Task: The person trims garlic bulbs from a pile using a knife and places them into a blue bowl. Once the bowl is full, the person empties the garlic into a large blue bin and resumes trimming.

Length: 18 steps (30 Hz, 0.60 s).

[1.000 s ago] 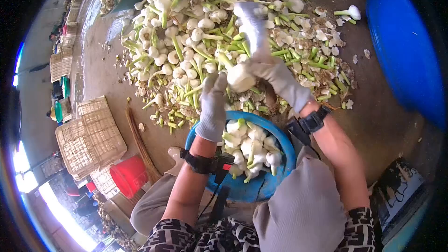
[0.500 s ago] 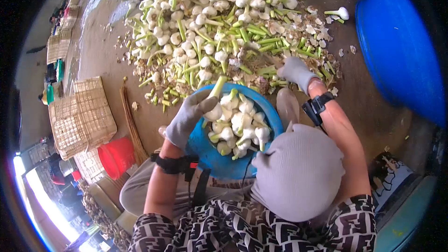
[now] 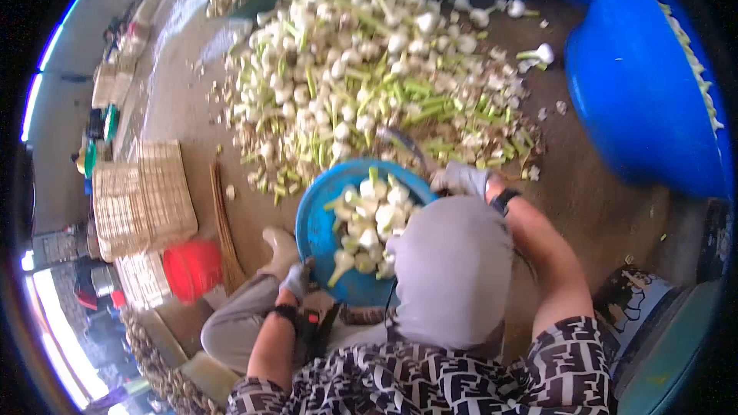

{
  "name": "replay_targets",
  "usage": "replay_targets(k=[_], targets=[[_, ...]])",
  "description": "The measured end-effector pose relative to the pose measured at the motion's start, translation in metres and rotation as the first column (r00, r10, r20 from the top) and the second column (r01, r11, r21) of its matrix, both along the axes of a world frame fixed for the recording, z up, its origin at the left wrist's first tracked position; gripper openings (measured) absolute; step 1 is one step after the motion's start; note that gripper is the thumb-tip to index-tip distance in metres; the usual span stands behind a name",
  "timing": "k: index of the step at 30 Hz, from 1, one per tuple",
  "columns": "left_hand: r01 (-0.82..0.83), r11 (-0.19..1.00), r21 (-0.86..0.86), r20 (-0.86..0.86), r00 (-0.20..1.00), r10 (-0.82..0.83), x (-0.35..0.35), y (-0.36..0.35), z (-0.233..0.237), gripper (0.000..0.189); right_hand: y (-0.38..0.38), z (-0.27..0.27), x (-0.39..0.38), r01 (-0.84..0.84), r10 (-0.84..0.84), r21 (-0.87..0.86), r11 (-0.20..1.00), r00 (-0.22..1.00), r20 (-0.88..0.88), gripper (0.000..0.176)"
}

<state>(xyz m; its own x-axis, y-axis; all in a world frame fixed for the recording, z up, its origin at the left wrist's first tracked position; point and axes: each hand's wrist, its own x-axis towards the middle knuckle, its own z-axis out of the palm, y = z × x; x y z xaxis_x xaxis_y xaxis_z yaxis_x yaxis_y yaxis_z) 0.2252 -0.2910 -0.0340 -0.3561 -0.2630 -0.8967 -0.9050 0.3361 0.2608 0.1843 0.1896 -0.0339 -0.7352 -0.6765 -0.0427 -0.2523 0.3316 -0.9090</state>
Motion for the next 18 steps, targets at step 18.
replay_targets(k=[18], targets=[[0.653,0.591,-0.474,-0.683,0.152,-0.715,-0.264,0.257,0.240,0.037,0.133,0.172,0.050,0.846,-0.844,-0.528,0.065,0.329,0.424,0.042]])
